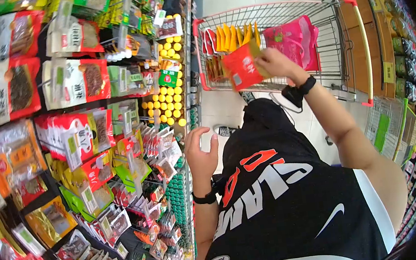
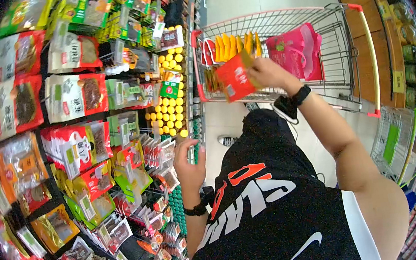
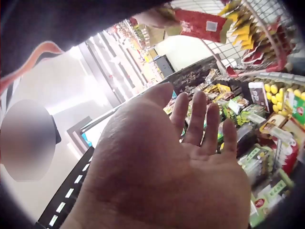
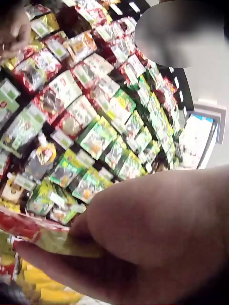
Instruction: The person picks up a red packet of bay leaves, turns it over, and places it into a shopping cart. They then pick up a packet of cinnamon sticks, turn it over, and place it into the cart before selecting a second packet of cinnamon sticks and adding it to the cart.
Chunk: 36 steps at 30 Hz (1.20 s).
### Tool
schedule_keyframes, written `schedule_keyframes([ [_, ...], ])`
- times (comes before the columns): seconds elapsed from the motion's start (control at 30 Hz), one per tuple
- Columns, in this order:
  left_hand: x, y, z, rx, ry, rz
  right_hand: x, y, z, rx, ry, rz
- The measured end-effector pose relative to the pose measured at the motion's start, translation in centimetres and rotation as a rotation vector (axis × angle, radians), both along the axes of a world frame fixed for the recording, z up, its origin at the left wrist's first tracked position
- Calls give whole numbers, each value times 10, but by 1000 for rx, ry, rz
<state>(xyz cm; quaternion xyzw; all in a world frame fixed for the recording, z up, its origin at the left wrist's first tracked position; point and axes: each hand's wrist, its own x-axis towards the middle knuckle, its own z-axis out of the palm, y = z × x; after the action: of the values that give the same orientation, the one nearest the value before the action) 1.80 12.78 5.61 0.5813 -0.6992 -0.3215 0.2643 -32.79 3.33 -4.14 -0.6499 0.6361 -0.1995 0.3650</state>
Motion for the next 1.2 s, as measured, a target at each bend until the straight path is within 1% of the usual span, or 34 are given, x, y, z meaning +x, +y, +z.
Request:
schedule_keyframes([
  [0.03,-10,-4,-1,31,15,-12,-16,-3,-25,54,57,-37],
  [0.1,-30,-11,-4,92,46,-35,-40,-7,-79,136,181,-32],
  [0.17,-49,-18,-1,135,21,-68,-43,-8,-112,214,246,14],
  [0.2,-55,-21,-2,149,13,-87,-49,-9,-159,137,413,295],
  [0.23,-61,-23,-4,160,5,-104,-51,-7,-191,203,308,223],
  [0.3,-68,-27,-7,179,-12,-116,-39,-9,-210,204,339,306],
  [0.33,-71,-29,-8,200,-20,-113,-36,-1,-267,185,259,238],
  [0.37,-73,-30,-8,220,-28,-108,-29,-1,-286,191,226,184],
  [0.43,-76,-31,-8,248,-44,-90,-18,-5,-304,188,279,233],
  [0.53,-78,-32,-9,274,-67,-71,-7,-8,-325,165,256,147],
  [0.57,-79,-32,-9,287,-78,-66,-4,-11,-332,242,301,155],
  [0.63,-80,-32,-10,315,-87,-52,3,-18,-346,368,169,-53],
  [0.67,-80,-31,-9,332,-85,-43,5,-18,-352,393,104,-77],
  [0.73,-79,-31,-11,354,-90,-28,9,-28,-332,441,-24,-123],
  [0.83,-76,-28,-14,370,-100,-8,13,-39,-305,553,-88,-118],
  [0.87,-77,-30,-14,372,-99,-3,17,-40,-323,588,-25,-83],
  [0.97,-77,-32,-13,376,-90,15,23,-39,-323,438,-55,-97],
  [1.0,-77,-32,-13,377,-86,23,24,-40,-323,421,-74,-71],
  [1.1,-77,-33,-15,377,-108,28,33,-40,-355,420,40,-92],
  [1.2,-76,-32,-16,381,-108,47,33,-52,-320,503,2,38],
])
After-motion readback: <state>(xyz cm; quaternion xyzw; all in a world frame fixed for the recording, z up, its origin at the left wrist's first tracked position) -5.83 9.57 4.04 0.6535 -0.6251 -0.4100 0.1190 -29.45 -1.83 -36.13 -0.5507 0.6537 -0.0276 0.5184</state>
